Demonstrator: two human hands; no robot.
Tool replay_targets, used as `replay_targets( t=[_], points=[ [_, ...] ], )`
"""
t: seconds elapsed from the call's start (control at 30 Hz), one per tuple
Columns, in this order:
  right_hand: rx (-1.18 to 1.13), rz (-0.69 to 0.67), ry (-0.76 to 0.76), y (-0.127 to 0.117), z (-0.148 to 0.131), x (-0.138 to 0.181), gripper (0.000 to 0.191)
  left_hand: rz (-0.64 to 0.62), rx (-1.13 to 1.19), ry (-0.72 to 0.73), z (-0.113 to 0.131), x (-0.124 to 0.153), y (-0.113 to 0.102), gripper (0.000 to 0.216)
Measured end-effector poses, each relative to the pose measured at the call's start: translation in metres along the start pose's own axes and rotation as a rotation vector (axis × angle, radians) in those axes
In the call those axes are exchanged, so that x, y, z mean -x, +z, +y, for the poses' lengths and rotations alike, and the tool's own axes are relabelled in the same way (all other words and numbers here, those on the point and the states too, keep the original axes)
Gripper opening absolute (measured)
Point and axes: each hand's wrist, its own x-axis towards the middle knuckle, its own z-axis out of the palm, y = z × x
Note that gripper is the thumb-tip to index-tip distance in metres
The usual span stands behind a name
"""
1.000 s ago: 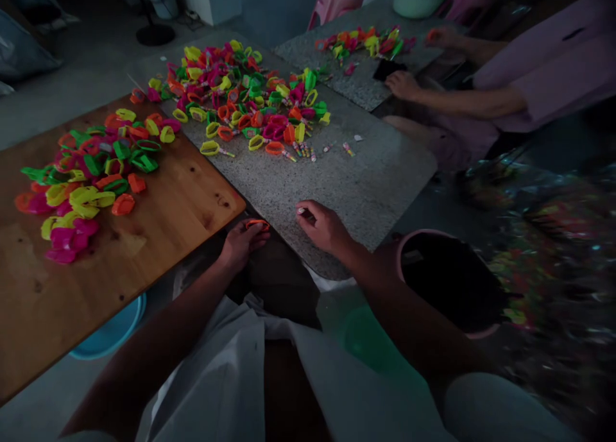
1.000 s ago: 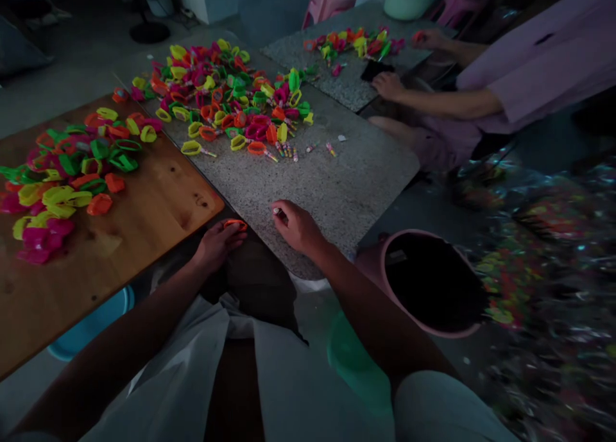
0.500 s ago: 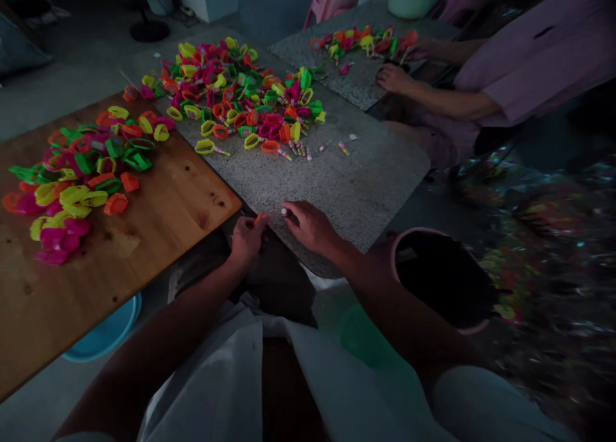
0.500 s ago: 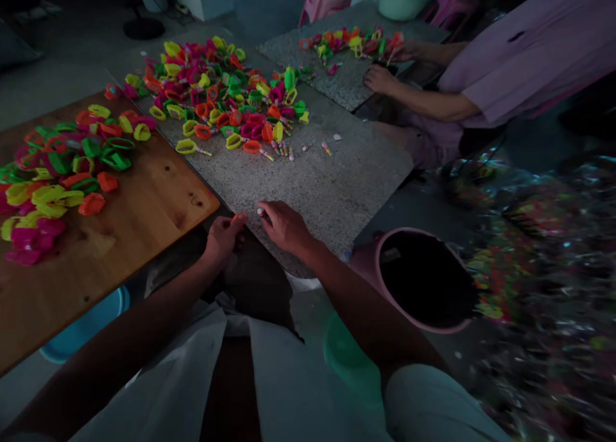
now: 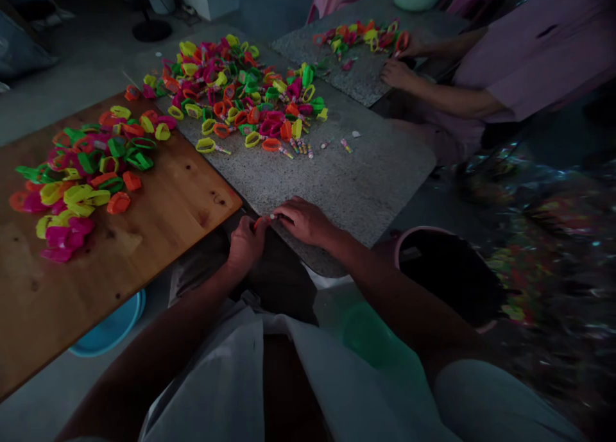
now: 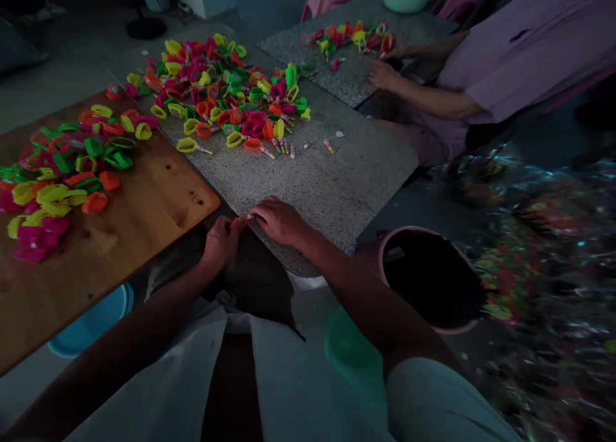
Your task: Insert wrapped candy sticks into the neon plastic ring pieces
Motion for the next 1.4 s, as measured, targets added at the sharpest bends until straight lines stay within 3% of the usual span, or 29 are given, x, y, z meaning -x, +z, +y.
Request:
replay_targets(
  t=[0.53,1.0,1.23,1.33,1.4],
  points=[
    [-0.043,0.077,-0.096,0.011,0.008,0.000,0.019,-0.054,-0.195,0.023,-0.003,-0.002,0.003,0.028],
    [0.083,0.024,-0.175,0.006,0.003,-0.003,0.028,-0.113,-0.227,0.052,-0.003,-0.001,0.001,0.023],
    [0.130,-0.019,-0.158,0.005,0.000,-0.006,0.024,-0.084,-0.180,0.078,-0.006,-0.004,0.004,0.024],
    [0.099,-0.012,-0.142,0.001,0.015,-0.018,0.024,-0.034,-0.112,0.108,-0.003,-0.005,-0.008,0.031],
    [0.103,0.051,-0.037,-0.003,0.035,-0.035,0.023,0.023,-0.069,0.160,-0.003,-0.006,-0.029,0.035]
  ],
)
